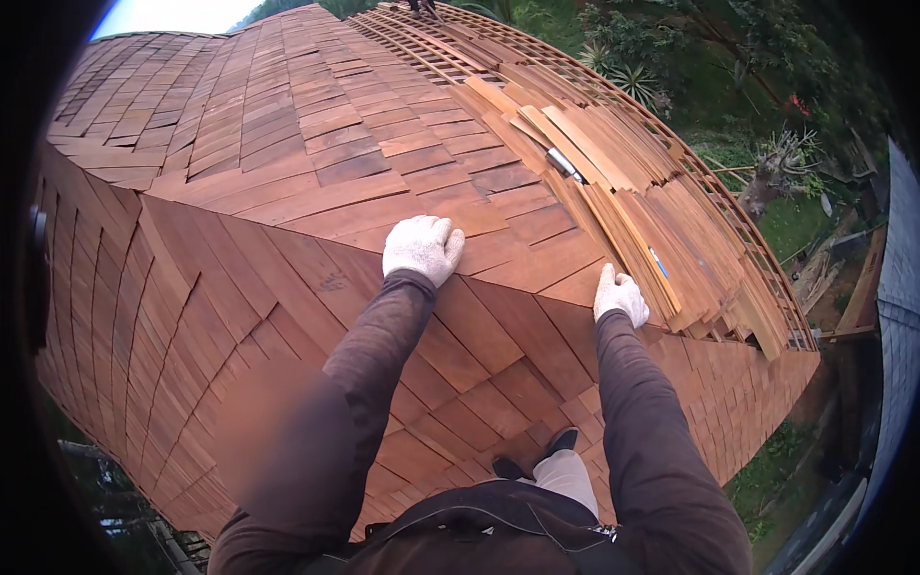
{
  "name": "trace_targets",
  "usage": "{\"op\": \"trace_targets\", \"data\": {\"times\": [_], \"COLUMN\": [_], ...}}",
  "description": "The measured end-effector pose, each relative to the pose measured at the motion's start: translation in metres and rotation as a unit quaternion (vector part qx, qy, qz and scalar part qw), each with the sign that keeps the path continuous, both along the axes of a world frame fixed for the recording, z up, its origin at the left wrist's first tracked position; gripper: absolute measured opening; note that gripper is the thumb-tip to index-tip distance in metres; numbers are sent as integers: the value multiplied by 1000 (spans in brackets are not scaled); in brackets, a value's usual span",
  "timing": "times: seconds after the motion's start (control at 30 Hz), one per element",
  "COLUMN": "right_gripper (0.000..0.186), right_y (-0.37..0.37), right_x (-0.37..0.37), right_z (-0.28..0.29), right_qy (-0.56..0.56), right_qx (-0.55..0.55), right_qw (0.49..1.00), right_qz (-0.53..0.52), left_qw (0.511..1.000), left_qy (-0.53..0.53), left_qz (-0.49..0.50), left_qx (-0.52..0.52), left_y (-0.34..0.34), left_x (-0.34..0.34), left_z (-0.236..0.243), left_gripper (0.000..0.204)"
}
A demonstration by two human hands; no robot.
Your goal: The person navigates the sloped surface of a roof, moving toward a pile of wooden shingles and picking up a single shingle.
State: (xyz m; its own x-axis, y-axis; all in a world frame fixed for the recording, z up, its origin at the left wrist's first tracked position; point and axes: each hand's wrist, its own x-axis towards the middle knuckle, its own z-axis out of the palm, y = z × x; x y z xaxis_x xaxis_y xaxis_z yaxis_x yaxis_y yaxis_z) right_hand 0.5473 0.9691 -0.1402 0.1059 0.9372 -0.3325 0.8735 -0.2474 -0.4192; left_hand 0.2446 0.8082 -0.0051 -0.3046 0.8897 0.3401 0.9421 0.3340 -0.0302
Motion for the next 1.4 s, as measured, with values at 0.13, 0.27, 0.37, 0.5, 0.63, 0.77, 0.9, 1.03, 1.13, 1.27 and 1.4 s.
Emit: {"op": "trace_targets", "data": {"times": [0.13, 0.27, 0.37, 0.5, 0.63, 0.77, 0.9, 1.03, 1.13, 1.27, 1.4], "right_gripper": [68, 68, 67, 67, 67, 61, 59, 60, 60, 58, 58], "right_y": [1, 3, 2, 1, 2, 2, 2, 3, 5, 4, 6], "right_x": [4, 3, 4, 2, 4, 4, 5, 7, 8, 9, 9], "right_z": [-5, -14, -10, -2, -1, 0, 2, 4, 0, 7, 12], "right_qy": [18, 8, 9, 2, 3, 7, 2, 2, 1, 4, 2], "right_qx": [4, 9, 7, -4, -16, -9, -10, -14, -9, -13, -15], "right_qw": [1000, 1000, 1000, 1000, 1000, 1000, 1000, 999, 999, 998, 998], "right_qz": [-14, -18, -21, -18, -8, 1, 18, 35, 45, 59, 58], "left_qw": [1000, 999, 999, 999, 999, 999, 999, 999, 999, 998, 996], "left_qy": [4, 0, -10, -6, -14, -11, -9, -4, -4, -18, -4], "left_qz": [-9, -16, -10, -15, -14, -13, 1, 21, 40, 64, 76], "left_qx": [19, 40, 40, 44, 49, 45, 36, 26, 8, -23, -37], "left_y": [0, -2, -1, -1, -1, 0, 0, 1, 3, 4, 6], "left_x": [2, 0, 1, 1, 3, 5, 4, 7, 9, 9, 12], "left_z": [1, -3, -4, -3, 1, 4, 6, 5, 6, 6, 8], "left_gripper": [28, 28, 27, 26, 24, 23, 23, 27, 28, 30, 29]}}
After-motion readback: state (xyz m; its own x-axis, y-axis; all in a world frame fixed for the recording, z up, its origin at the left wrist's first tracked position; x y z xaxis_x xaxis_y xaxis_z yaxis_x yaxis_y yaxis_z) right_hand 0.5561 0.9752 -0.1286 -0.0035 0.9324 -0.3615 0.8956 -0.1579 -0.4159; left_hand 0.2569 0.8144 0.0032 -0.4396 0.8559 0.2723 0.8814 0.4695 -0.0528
